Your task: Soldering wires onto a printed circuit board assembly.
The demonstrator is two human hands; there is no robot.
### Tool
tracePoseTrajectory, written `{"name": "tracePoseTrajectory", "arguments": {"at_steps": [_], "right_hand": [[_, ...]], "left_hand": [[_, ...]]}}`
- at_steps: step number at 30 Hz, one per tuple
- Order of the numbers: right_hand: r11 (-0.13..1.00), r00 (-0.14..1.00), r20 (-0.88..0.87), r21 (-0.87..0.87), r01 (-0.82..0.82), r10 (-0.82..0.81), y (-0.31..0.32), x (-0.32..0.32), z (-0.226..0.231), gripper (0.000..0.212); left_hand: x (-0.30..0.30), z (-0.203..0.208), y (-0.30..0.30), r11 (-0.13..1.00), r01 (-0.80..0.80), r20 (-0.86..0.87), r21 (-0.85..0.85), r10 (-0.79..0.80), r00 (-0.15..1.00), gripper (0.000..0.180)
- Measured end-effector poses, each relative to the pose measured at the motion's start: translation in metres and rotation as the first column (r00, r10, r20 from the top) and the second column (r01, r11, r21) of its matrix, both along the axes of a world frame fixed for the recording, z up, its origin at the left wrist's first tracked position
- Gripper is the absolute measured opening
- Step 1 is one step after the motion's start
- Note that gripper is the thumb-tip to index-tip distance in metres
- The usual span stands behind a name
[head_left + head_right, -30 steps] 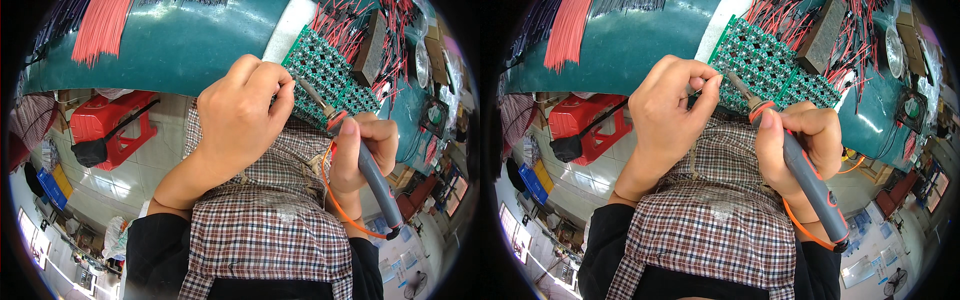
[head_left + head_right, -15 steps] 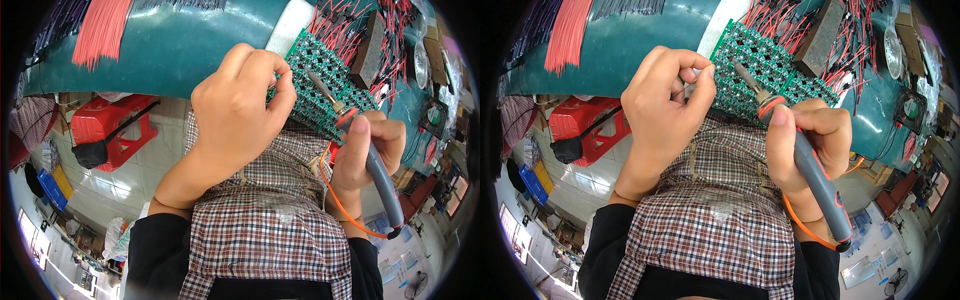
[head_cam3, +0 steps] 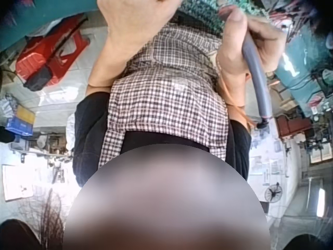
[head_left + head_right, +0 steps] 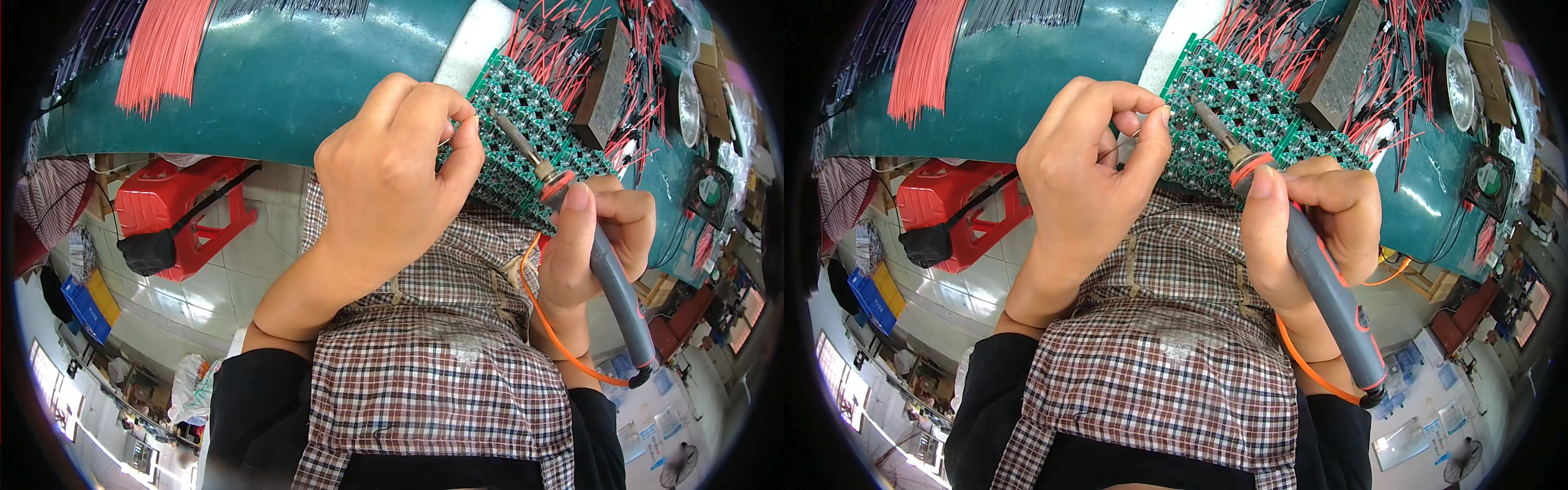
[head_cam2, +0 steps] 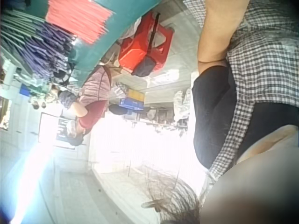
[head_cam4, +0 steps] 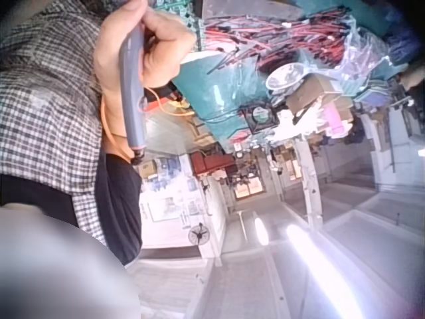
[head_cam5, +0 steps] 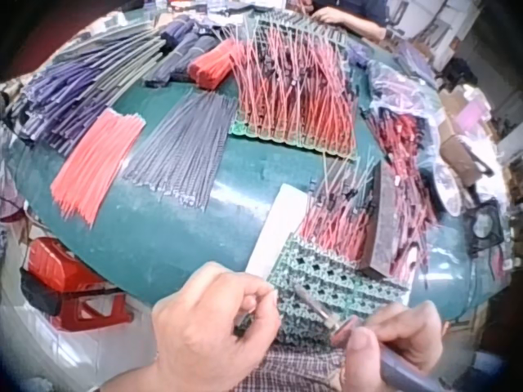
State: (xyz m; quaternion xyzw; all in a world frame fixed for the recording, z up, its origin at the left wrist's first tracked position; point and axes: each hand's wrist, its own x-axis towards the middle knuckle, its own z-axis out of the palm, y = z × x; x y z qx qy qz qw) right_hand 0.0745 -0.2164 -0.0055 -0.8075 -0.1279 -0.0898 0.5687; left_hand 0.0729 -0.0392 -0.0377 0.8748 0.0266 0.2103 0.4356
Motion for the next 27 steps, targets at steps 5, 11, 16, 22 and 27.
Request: {"name": "tracePoseTrajectory", "arguments": {"at_steps": [5,11,16,22,27], "right_hand": [[1.000,1.000,0.000,-0.012,0.000,0.000,0.0003,-0.0005,0.0003,0.024],[1.000,0.999,-0.035,-0.023,-0.009,0.009,-0.0003,-0.0013,0.0035,0.024],[0.999,0.999,-0.024,-0.007,-0.032,0.032,-0.0061,-0.0023,0.0064,0.024],[0.999,0.999,-0.043,-0.033,-0.013,0.012,-0.0041,-0.0010,0.0056,0.025],[0.999,0.999,-0.038,-0.042,-0.020,0.018,-0.0027,0.0011,0.0062,0.024]], "left_hand": [[-0.0010,0.0001,0.0001,1.000,0.021,-0.011,-0.002,-0.021,1.000,0.011],[-0.0014,0.0010,0.0000,1.000,0.026,-0.023,0.012,-0.026,0.999,0.011],[-0.0012,0.0021,0.0002,1.000,0.023,0.005,0.009,-0.023,1.000,0.011],[0.0008,0.0014,-0.0014,0.999,0.033,-0.013,-0.008,-0.034,0.999,0.010],[0.0014,-0.0004,-0.0020,0.999,0.033,-0.014,0.000,-0.033,0.999,0.010]]}}
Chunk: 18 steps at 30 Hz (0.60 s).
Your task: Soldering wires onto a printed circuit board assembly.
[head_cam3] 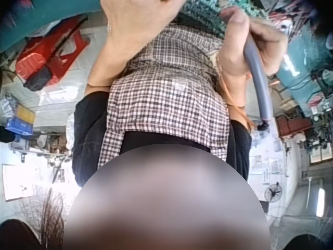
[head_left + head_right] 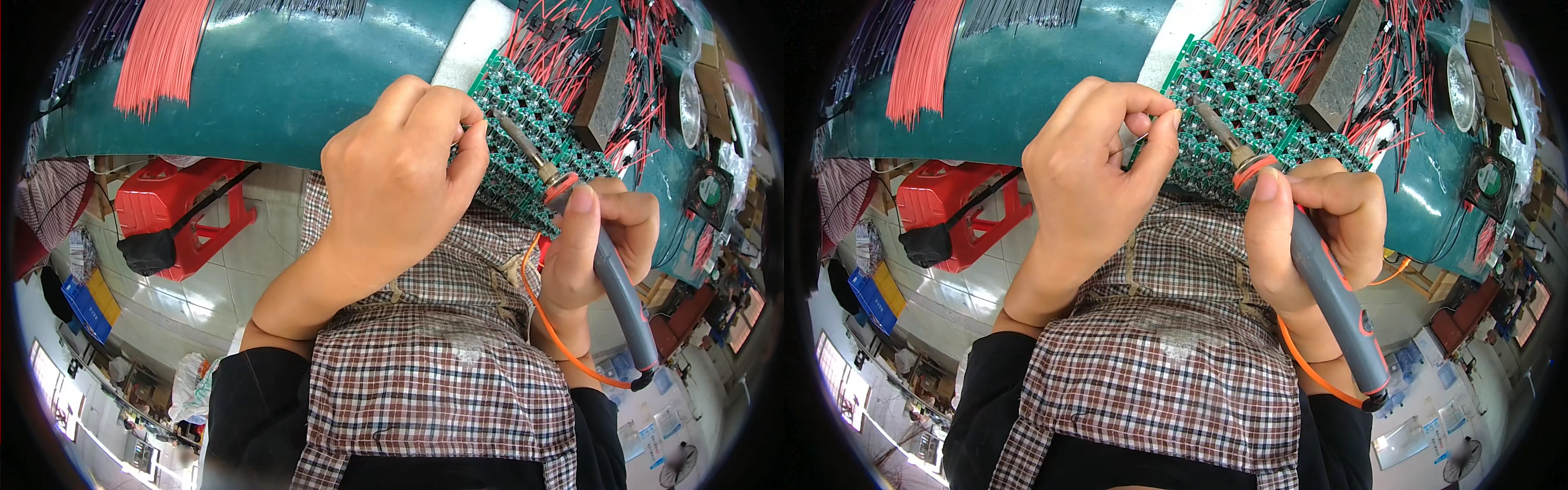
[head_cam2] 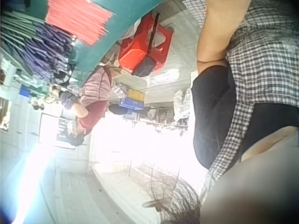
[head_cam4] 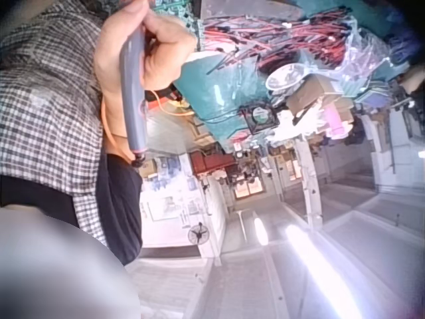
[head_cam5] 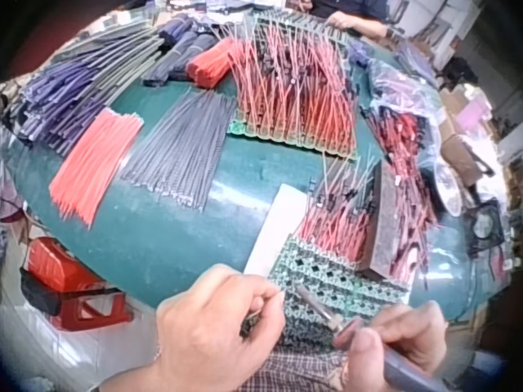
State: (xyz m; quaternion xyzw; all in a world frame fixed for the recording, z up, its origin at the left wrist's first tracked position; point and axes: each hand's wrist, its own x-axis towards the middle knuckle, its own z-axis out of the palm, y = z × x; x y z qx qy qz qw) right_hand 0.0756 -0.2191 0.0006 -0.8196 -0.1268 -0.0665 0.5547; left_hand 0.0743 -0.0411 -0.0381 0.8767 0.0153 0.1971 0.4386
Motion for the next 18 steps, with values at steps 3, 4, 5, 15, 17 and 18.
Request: {"name": "tracePoseTrajectory", "arguments": {"at_steps": [3,4,5,15,17,18], "right_hand": [[1.000,1.000,0.004,-0.001,0.000,0.000,0.000,0.001,0.002,0.024],[1.000,1.000,-0.001,-0.012,-0.004,0.004,0.000,0.001,0.003,0.024],[1.000,1.000,-0.006,-0.024,-0.008,0.008,0.001,0.002,0.004,0.024],[0.994,0.994,0.025,-0.007,0.109,-0.109,0.012,0.009,0.015,0.020],[0.986,0.982,0.097,0.065,0.155,-0.161,0.013,0.010,0.013,0.020],[0.994,0.994,0.053,0.063,0.087,-0.091,0.001,0.009,0.012,0.024]], "left_hand": [[0.000,0.002,0.001,1.000,0.006,-0.016,0.008,-0.006,1.000,0.010],[0.000,0.002,0.000,1.000,0.006,-0.016,0.008,-0.006,1.000,0.010],[0.000,0.001,0.000,1.000,0.004,-0.007,0.010,-0.004,1.000,0.010],[0.002,0.011,0.004,1.000,-0.001,-0.006,-0.021,0.001,1.000,0.012],[0.005,0.008,0.004,0.999,-0.014,0.012,-0.036,0.015,1.000,0.012],[0.006,0.006,0.004,0.998,-0.026,0.031,-0.052,0.027,0.999,0.012]]}}
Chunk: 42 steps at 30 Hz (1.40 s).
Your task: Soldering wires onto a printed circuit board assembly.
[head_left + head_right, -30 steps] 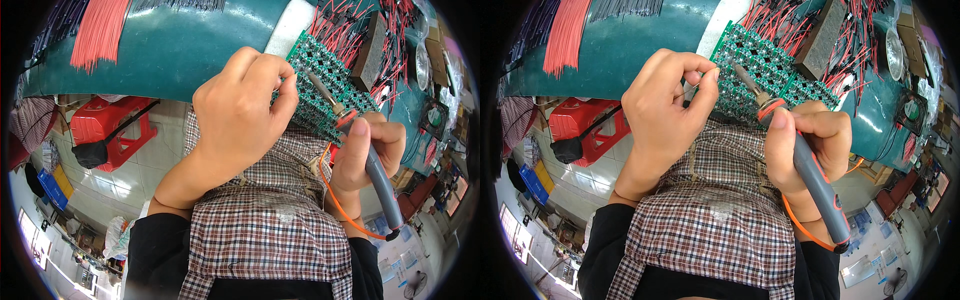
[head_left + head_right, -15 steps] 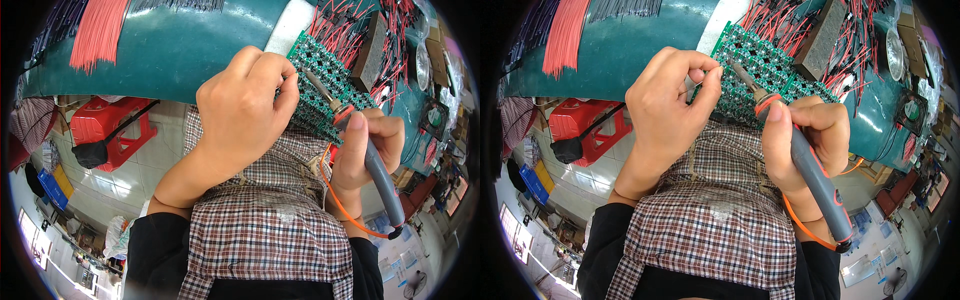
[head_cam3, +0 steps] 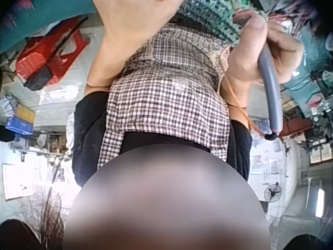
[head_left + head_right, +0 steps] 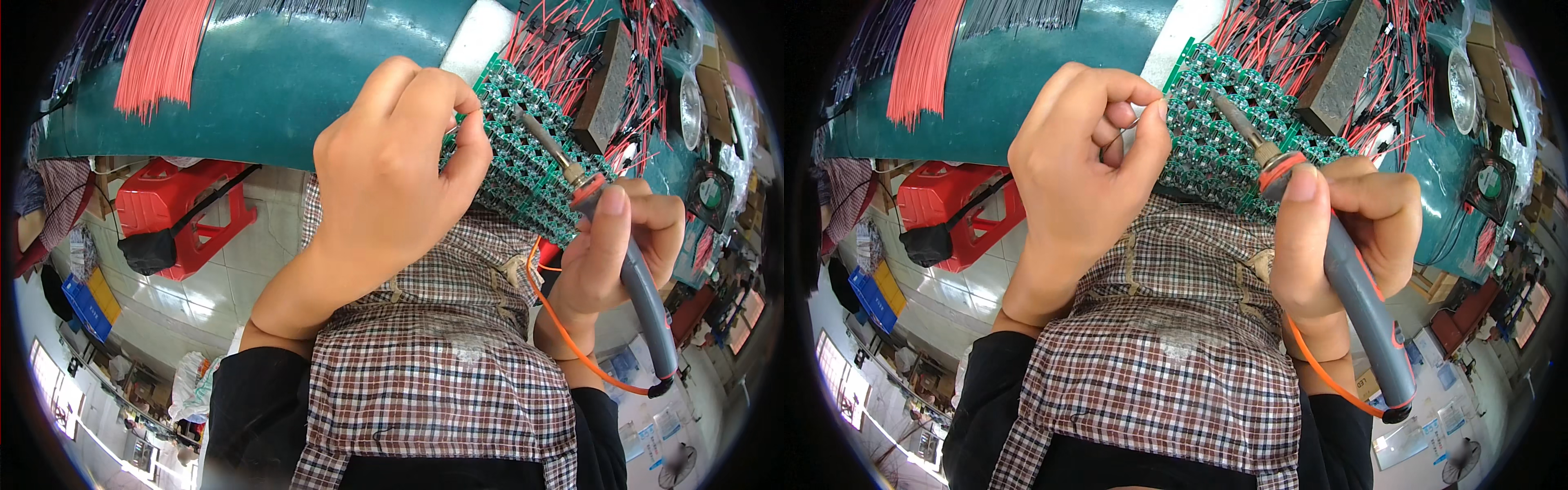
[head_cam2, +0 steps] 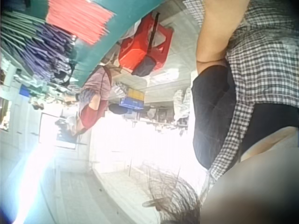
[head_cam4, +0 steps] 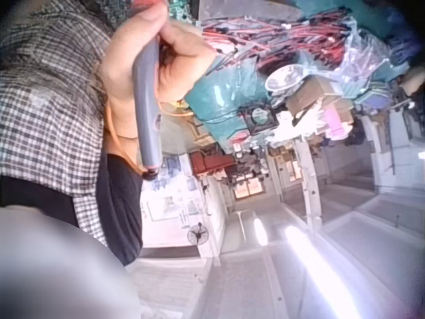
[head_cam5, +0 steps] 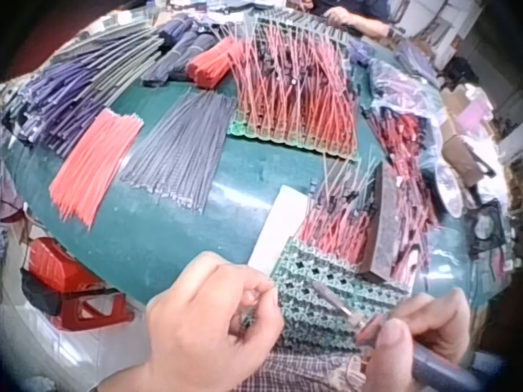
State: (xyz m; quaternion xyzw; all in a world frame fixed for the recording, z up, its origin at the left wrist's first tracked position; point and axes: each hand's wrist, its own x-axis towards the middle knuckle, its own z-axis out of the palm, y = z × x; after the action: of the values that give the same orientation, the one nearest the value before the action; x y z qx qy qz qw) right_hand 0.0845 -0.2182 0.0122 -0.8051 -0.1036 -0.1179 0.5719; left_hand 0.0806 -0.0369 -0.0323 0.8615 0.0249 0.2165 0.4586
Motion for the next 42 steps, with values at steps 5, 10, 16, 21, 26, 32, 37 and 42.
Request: {"name": "tracePoseTrajectory", "arguments": {"at_steps": [5,10,16,21,26,32,37,42], "right_hand": [[1.000,1.000,-0.018,-0.023,0.013,-0.013,0.010,0.004,-0.002,0.022],[0.998,0.998,-0.022,0.010,0.066,-0.066,0.017,0.005,-0.004,0.020],[0.997,0.996,-0.034,0.014,0.082,-0.082,0.017,0.005,-0.005,0.020],[0.996,0.995,-0.029,0.016,0.093,-0.092,0.020,0.005,-0.006,0.020],[0.995,0.995,-0.021,0.022,0.102,-0.101,0.020,0.005,-0.007,0.019],[0.996,0.996,-0.001,0.010,0.088,-0.088,0.017,0.004,-0.008,0.019],[0.997,0.996,0.043,0.023,0.080,-0.081,0.012,0.004,-0.006,0.019],[0.996,0.996,-0.006,0.017,0.090,-0.090,0.017,0.000,-0.003,0.020]], "left_hand": [[0.006,-0.003,-0.003,0.997,-0.008,0.017,0.076,0.007,1.000,0.010],[0.009,-0.002,-0.004,0.997,-0.008,0.002,0.076,0.008,1.000,0.009],[0.008,-0.003,-0.006,0.998,-0.005,-0.006,0.064,0.006,1.000,0.009],[0.008,-0.003,-0.006,0.997,-0.006,-0.010,0.073,0.007,1.000,0.009],[0.007,-0.002,-0.007,0.996,0.009,-0.034,0.084,-0.006,0.999,0.009],[0.008,-0.002,-0.007,0.998,0.016,-0.016,0.065,-0.015,1.000,0.009],[0.010,-0.001,-0.008,1.000,0.001,0.017,0.019,-0.001,1.000,0.009],[0.005,0.000,-0.005,0.998,0.015,0.013,0.054,-0.016,1.000,0.010]]}}
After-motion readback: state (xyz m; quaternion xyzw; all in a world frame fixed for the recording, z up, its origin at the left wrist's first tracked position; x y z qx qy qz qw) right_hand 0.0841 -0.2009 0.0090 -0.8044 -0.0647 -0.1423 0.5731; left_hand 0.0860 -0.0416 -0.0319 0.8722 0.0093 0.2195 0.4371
